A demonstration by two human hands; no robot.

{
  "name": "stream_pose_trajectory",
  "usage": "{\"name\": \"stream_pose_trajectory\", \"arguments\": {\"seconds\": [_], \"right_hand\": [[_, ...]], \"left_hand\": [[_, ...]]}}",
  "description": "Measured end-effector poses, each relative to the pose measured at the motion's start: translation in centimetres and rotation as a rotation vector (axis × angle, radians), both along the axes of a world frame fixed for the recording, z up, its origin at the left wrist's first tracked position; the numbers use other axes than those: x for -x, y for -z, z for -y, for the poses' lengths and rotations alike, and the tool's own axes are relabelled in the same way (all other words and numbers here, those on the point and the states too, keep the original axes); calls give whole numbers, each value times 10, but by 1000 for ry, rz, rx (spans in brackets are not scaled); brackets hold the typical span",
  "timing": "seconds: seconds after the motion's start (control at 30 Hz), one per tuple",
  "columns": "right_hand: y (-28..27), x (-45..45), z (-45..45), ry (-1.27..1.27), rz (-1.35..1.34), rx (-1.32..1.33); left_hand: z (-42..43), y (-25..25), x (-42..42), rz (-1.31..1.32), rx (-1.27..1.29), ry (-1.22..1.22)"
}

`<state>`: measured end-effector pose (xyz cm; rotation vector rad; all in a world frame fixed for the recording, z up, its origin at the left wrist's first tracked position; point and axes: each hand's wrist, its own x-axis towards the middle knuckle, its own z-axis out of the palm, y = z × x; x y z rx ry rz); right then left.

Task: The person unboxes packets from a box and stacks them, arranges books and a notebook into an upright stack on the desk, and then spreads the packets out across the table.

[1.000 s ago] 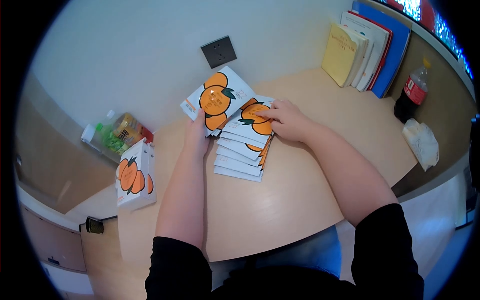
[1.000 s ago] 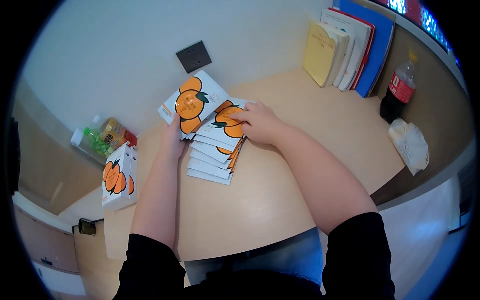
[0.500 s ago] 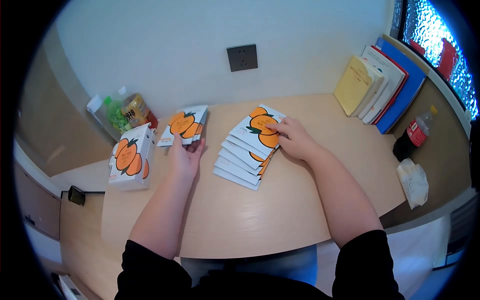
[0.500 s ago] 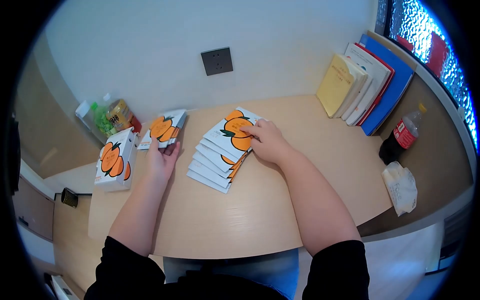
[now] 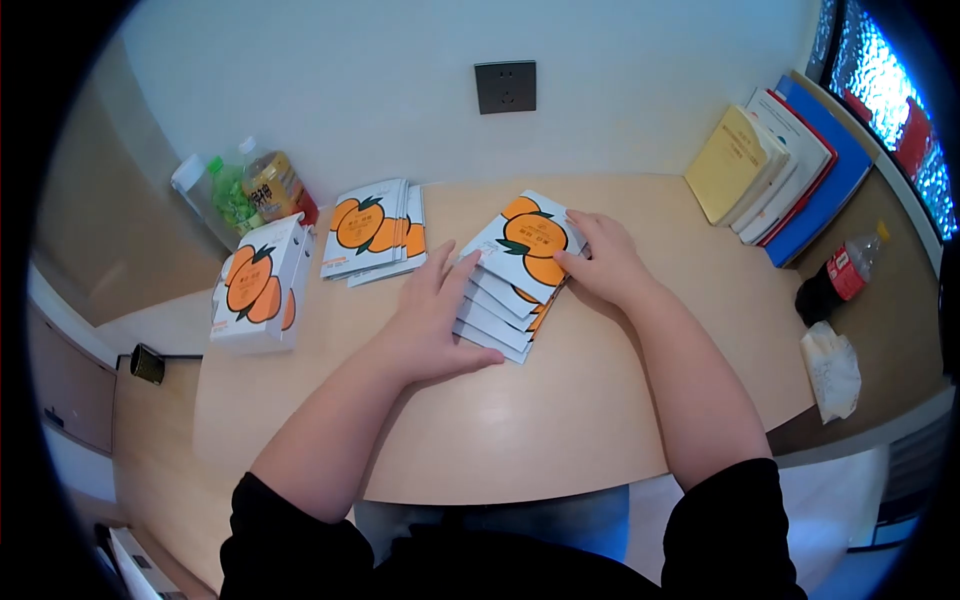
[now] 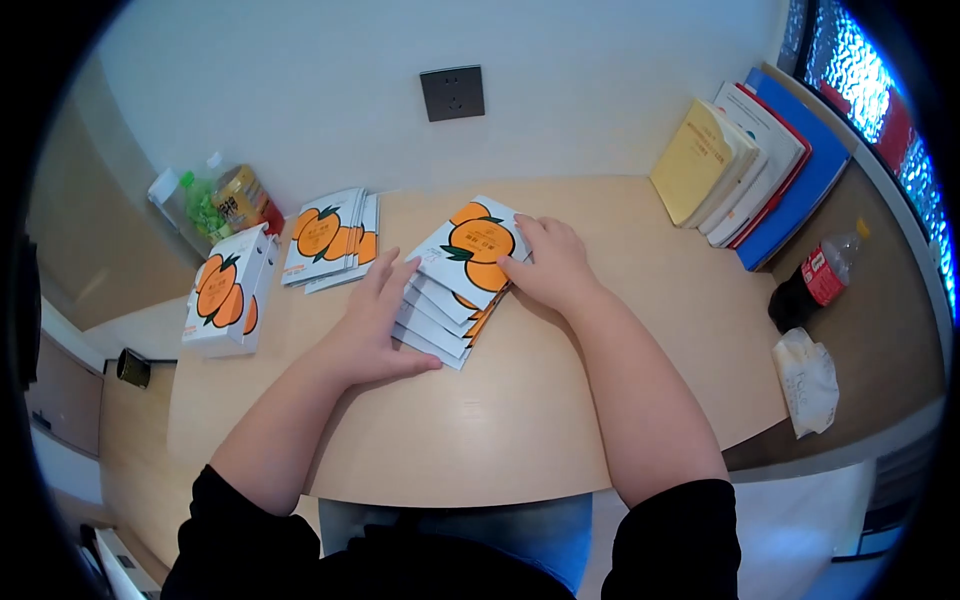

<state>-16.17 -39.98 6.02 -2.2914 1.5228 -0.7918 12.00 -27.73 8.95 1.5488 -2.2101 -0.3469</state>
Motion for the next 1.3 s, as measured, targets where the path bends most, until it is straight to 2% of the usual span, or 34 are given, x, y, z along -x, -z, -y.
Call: {"name": "stream_pose_trajectory", "arguments": {"seconds": [0.13, 0.23, 0.37, 0.43, 0.57, 0.73, 0.83, 0.93, 1.07, 1.13, 1.23, 1.3], "right_hand": [[-15, -9, -16, -80, -71, -99], [-19, -14, -24, -116, -106, -65], [-18, -18, -20, -5, 54, -78], [-8, -17, -7, 112, 205, -54], [-9, -9, 1, 90, 340, -223], [-19, -11, -8, 68, 484, -328], [-7, -10, -2, 46, 715, -430], [-2, -7, 0, -9, 776, -431], [-9, -7, -4, -54, 816, -557], [-32, -14, -19, -37, 842, -645], [-9, -6, -2, -140, 584, -381], [-5, -9, -10, -109, 458, -127]], "left_hand": [[3, -4, -4, 109, 135, 88], [6, -3, -6, 181, 341, 207], [16, 9, 0, 107, 490, 326], [17, 9, 5, 123, 504, 347], [19, 16, 7, 48, 499, 314], [19, 12, 0, -100, 288, 217], [22, 15, -1, -126, 257, 164], [28, 18, -2, -127, 268, 95], [38, 17, -4, -109, 263, 31], [45, 25, -6, -118, 352, 38], [44, 25, -10, -130, 393, 23], [41, 22, -15, -146, 411, 24]]}}
